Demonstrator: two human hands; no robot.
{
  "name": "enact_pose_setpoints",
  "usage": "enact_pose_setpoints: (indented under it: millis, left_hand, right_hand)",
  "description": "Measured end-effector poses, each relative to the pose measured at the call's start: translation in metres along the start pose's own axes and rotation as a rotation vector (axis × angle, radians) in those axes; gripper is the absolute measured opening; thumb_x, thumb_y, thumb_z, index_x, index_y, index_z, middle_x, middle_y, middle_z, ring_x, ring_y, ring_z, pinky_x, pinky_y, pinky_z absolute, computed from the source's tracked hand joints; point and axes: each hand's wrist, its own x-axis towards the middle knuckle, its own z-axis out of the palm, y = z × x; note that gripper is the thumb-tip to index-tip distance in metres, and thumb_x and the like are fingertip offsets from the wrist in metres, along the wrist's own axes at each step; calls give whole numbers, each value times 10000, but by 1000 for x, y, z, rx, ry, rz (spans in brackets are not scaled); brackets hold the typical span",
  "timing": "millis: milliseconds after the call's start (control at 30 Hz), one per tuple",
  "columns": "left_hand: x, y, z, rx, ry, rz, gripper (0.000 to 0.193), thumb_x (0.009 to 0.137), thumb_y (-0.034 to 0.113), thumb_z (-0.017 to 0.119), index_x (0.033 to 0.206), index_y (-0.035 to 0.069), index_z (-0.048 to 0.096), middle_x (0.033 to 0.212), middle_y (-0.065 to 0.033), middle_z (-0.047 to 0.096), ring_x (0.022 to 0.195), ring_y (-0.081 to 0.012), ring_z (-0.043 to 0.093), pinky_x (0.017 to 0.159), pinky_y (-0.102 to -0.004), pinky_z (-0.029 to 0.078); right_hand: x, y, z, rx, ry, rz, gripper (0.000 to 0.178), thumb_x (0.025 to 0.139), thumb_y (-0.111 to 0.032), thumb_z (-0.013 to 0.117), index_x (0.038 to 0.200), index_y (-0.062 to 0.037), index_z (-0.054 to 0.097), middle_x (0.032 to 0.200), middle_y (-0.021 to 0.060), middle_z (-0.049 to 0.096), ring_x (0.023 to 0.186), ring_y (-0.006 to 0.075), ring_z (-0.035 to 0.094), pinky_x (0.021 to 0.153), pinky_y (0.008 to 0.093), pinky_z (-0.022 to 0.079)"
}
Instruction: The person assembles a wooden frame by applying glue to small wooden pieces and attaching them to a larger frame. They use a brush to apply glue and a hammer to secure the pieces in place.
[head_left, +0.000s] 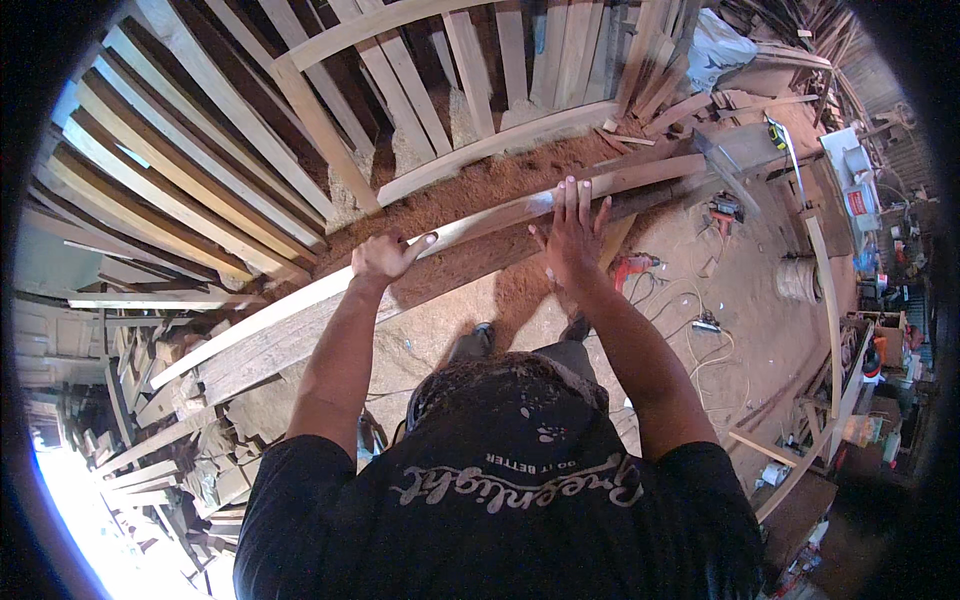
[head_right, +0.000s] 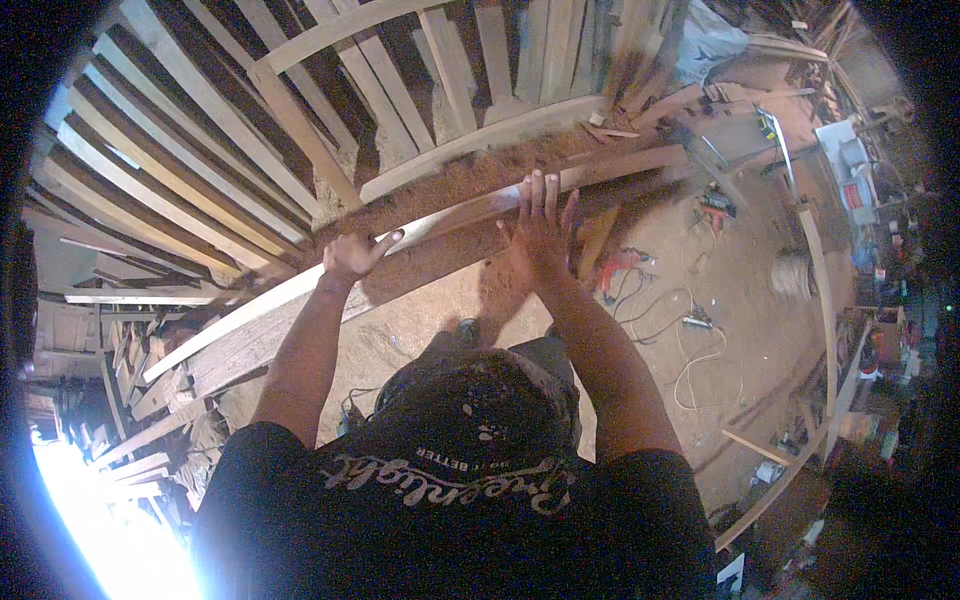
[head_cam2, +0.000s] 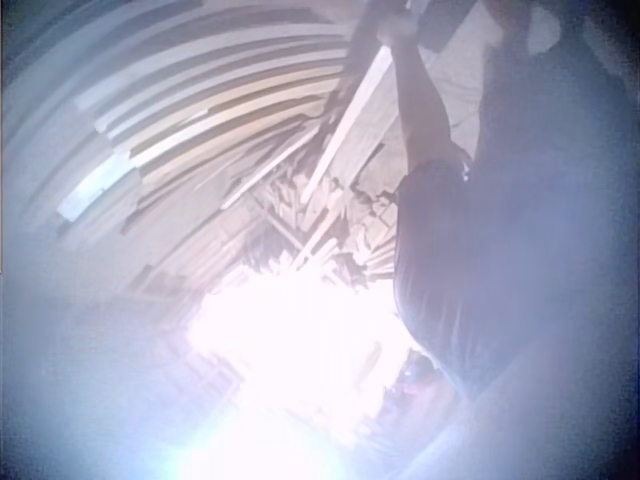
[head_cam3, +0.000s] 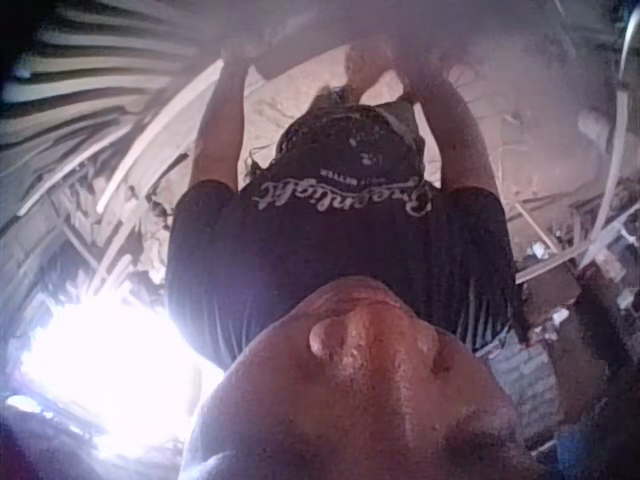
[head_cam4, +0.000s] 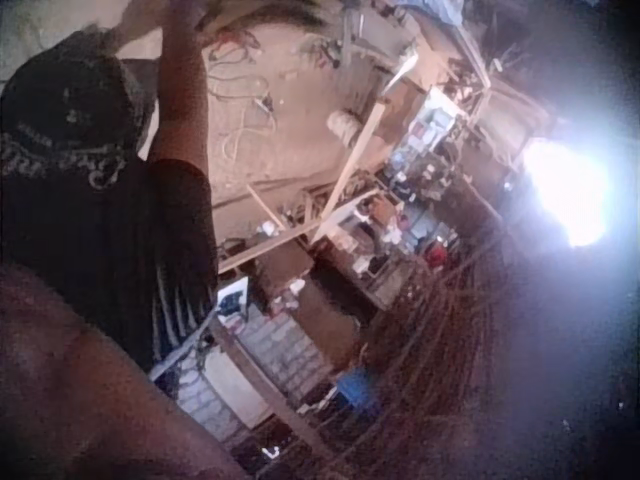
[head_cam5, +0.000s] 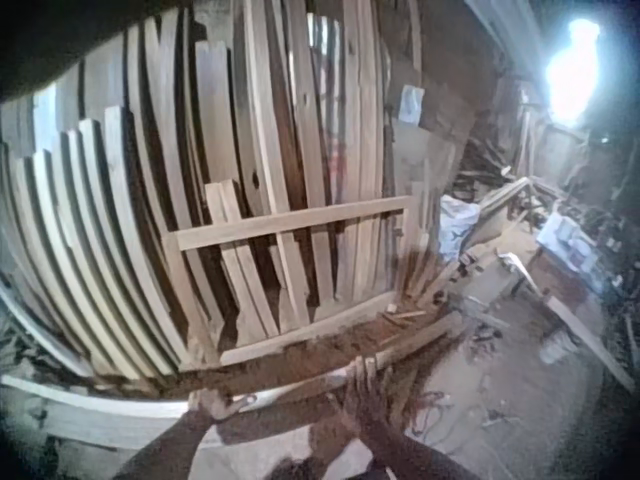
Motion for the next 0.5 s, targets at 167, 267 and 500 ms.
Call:
enact_pose_setpoints:
  millis: [167,267,500]
  left_hand:
    - [2,0,-1,3,-44,10,986,823,946,347,1215,135,746,1149,-228,736,1143,-370,695,997,-510,530]
    - [3,1,-1,25,-31,1,991,812,955,353,1227,143,741,1153,-223,737,1148,-373,693,1000,-510,528]
    - [4,-2,7,7,-6,-5,1007,792,969,366,1217,138,745,1146,-221,740,1153,-374,692,1000,-506,529]
  right_hand:
    - [0,-14,0,-115,-131,15,929,939,-546,622,1588,20,274,1680,197,205,1575,369,112,1237,653,59]
    - [-2,-20,2,-37,-99,22,914,954,-514,612,1592,30,247,1681,205,198,1578,372,111,1239,649,62]
    - [-20,-54,2,221,-76,-14,871,977,-438,604,1586,55,224,1676,228,185,1562,420,160,1224,673,110]
